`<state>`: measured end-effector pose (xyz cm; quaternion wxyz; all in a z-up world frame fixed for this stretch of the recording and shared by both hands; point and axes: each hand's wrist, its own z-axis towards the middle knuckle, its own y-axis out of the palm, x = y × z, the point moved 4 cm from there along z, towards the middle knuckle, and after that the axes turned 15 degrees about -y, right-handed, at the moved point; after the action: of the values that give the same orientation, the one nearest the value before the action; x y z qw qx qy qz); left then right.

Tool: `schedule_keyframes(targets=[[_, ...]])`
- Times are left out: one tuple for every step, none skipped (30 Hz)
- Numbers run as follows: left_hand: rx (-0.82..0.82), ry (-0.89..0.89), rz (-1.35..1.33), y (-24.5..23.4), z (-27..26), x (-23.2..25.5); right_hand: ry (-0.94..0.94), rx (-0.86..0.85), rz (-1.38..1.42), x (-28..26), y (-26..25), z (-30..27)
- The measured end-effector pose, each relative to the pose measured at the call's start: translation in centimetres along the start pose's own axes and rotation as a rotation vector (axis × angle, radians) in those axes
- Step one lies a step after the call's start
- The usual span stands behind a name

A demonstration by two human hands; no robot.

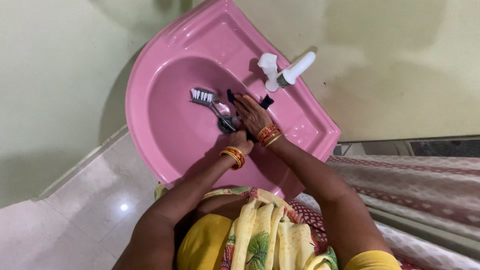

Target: The person scrubs and wipes a pink bathroom sink using a dark cloth. They clean the basin, faucet, and surrounding surfaces repeatedly, moving the cloth around different areas of the sink throughout the clip.

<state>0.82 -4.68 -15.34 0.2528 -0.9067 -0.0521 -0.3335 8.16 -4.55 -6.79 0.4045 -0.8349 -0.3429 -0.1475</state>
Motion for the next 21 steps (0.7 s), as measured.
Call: schedule_keyframes(targets=[[0.041, -0.012, -0.095, -0.7, 0.9, -0.4, -0.016, 0.02, -0.013, 0.8, -0.2, 1.5], [0.083, 0.002, -0.166, -1.7, 1.7, -0.8, -0.031, 0.043, -0.026, 1.7, -0.5, 3.2], [0.127, 0.015, -0.238, -3.0, 2.3, -1.2, -0.02, 0.104, -0.007, 2.6, -1.0, 5.1], [0.172, 0.03, -0.309, -4.5, 2.6, -1.4, -0.008, 0.166, 0.012, 3.6, -1.6, 6.9], [0.173, 0.009, -0.344, -5.9, 2.7, -1.8, 0.003, 0.228, 0.031, 4.3, -2.2, 8.2], [0.174, -0.011, -0.381, -7.5, 2.6, -2.4, -0.017, 0.233, 0.026, 4.7, -2.4, 9.1], [0.175, -0.031, -0.418, -8.7, 2.5, -2.7, -0.038, 0.237, 0.022, 5.1, -2.7, 10.0], [0.142, -0.044, -0.408, -9.4, 2.3, -2.8, -0.06, 0.24, 0.021, 5.0, -2.9, 10.5], [0.109, -0.057, -0.399, -9.7, 2.2, -2.9, -0.066, 0.234, 0.013, 4.9, -2.9, 10.8], [0.074, -0.067, -0.387, -9.7, 2.0, -3.2, -0.07, 0.227, 0.007, 4.6, -2.6, 10.6], [0.05, -0.079, -0.325, -9.1, 1.6, -3.4, -0.073, 0.22, 0.0, 4.1, -2.3, 10.4], [0.025, -0.085, -0.262, -7.8, 1.1, -3.2, -0.088, 0.154, -0.009, 3.5, -1.6, 10.0], [0.0, -0.091, -0.199, -6.4, 0.6, -3.1, -0.102, 0.087, -0.019, 2.4, -0.7, 9.4], [-0.017, -0.028, -0.074, -5.0, 0.1, -2.9, -0.108, 0.018, -0.027, 1.3, 0.3, 8.5], [-0.033, 0.034, 0.051, -3.6, -0.6, -2.8, -0.093, 0.023, 0.027, 0.1, 1.3, 7.4], [-0.086, 0.065, 0.107, -2.2, -1.4, -2.7, -0.076, 0.027, 0.08, -1.2, 2.3, 5.9], [-0.138, 0.096, 0.163, -1.0, -2.3, -2.5, -0.024, 0.017, 0.181, -2.4, 3.4, 4.4], [-0.19, 0.128, 0.225, -0.4, -3.1, -2.3, 0.032, 0.009, 0.285, -3.7, 4.5, 2.9], [-0.228, 0.149, 0.293, -0.3, -4.1, -2.2, 0.022, -0.056, 0.291, -5.0, 5.5, 1.6], [-0.264, 0.169, 0.365, -0.4, -5.4, -2.2, 0.014, -0.119, 0.3, -6.2, 6.2, 0.5], [-0.3, 0.189, 0.438, -0.7, -6.7, -2.1, 0.006, -0.182, 0.31, -7.2, 6.8, -0.6]])
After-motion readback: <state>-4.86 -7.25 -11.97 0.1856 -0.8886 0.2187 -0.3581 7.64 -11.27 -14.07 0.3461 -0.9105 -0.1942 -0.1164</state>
